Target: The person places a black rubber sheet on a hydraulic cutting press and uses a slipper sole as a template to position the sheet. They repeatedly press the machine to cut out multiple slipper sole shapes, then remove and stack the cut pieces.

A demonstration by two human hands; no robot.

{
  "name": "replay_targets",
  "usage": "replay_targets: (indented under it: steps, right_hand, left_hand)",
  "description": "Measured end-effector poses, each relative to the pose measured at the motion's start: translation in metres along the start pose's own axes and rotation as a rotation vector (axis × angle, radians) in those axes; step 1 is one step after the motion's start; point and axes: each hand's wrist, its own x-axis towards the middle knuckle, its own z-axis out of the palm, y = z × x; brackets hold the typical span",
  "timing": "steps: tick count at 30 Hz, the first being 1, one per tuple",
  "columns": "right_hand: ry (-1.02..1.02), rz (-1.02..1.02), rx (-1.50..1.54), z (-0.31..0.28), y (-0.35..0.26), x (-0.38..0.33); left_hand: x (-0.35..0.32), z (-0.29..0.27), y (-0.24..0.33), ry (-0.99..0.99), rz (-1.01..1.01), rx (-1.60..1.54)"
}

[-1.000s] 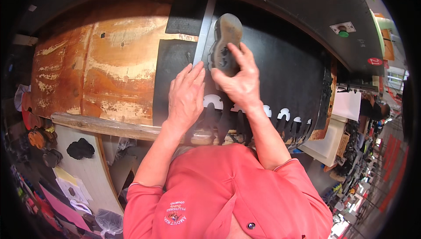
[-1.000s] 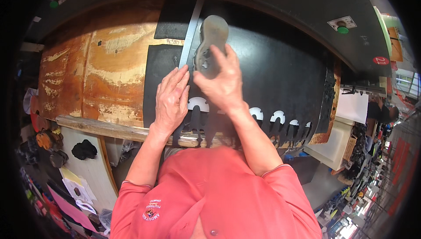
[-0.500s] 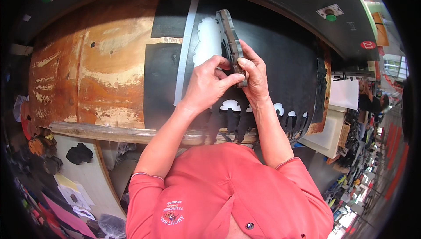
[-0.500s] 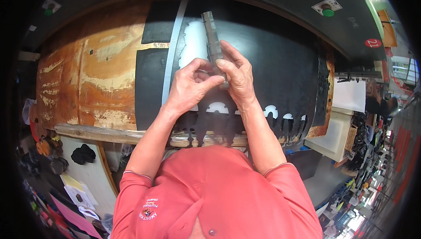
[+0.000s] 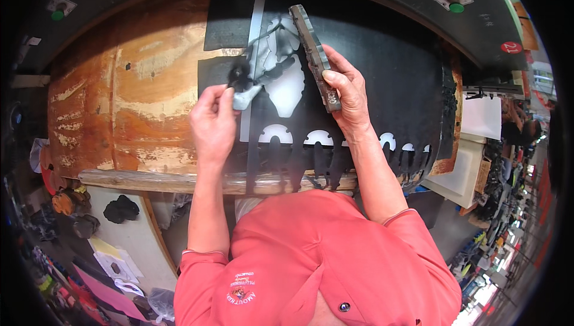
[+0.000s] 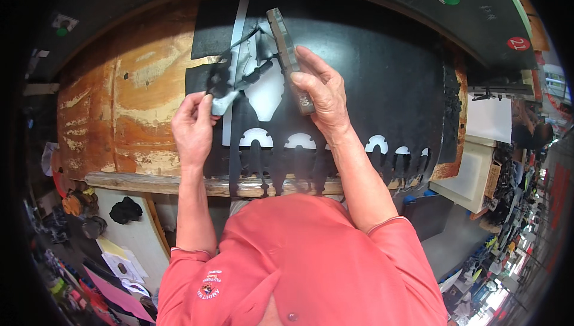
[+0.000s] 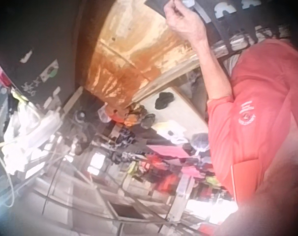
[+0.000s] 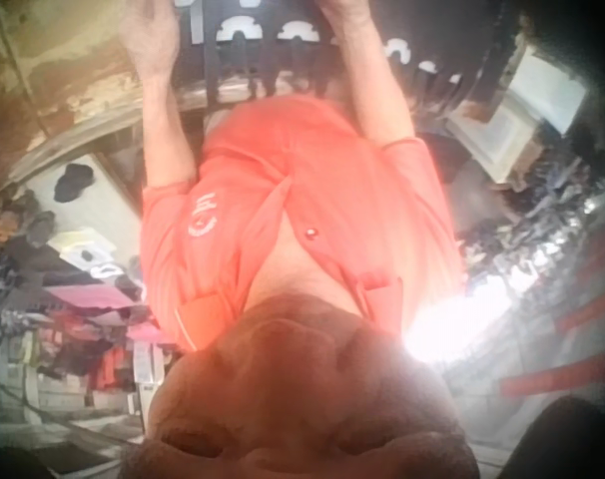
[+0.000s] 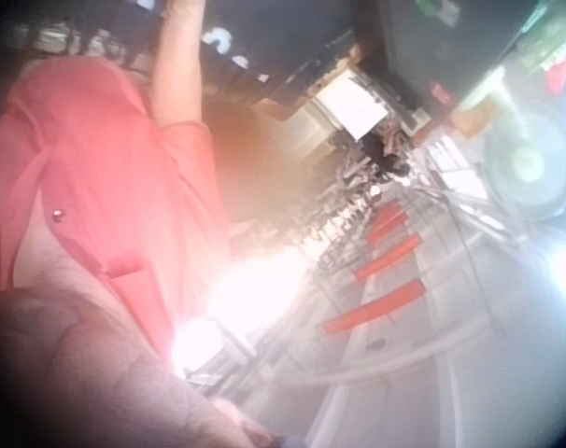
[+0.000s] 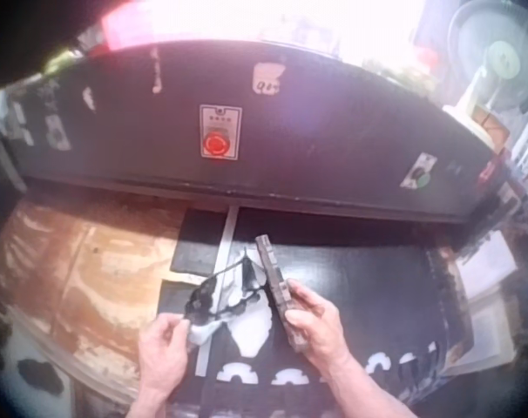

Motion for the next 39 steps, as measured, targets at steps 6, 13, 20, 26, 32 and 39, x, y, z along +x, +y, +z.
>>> replay_targets:
  steps: [6, 13, 20, 26, 32, 39]
  right_hand:
    - [-0.001, 0.003, 0.042, -0.001, -0.001, -0.003]
    - [-0.031, -0.042, 0.035, -0.001, 0.002, -0.001]
    - [0.036, -0.092, -0.032, -0.009, -0.014, -0.015]
    - [0.176, -0.386, -0.873, -0.008, -0.012, -0.022]
    - [0.198, -0.542, -1.201, -0.007, 0.010, -0.023]
    - [0.204, -0.595, -1.142, -0.015, 0.013, -0.028]
  left_hand:
    - [0.000, -0.086, -0.019, 0.211, -0.125, 0.070]
    - [-0.011, -0.117, -0.028, 0.309, -0.311, 0.155]
    - [-0.009, -0.072, -0.001, 0.232, 0.347, 0.537]
    - [-0.018, 0.009, -0.008, -0.158, 0.585, 0.556]
    - [-0.021, 0.013, -0.019, -0.176, 0.562, 0.543]
    - [-0.030, 0.008, -0.008, -0.104, 0.581, 0.472]
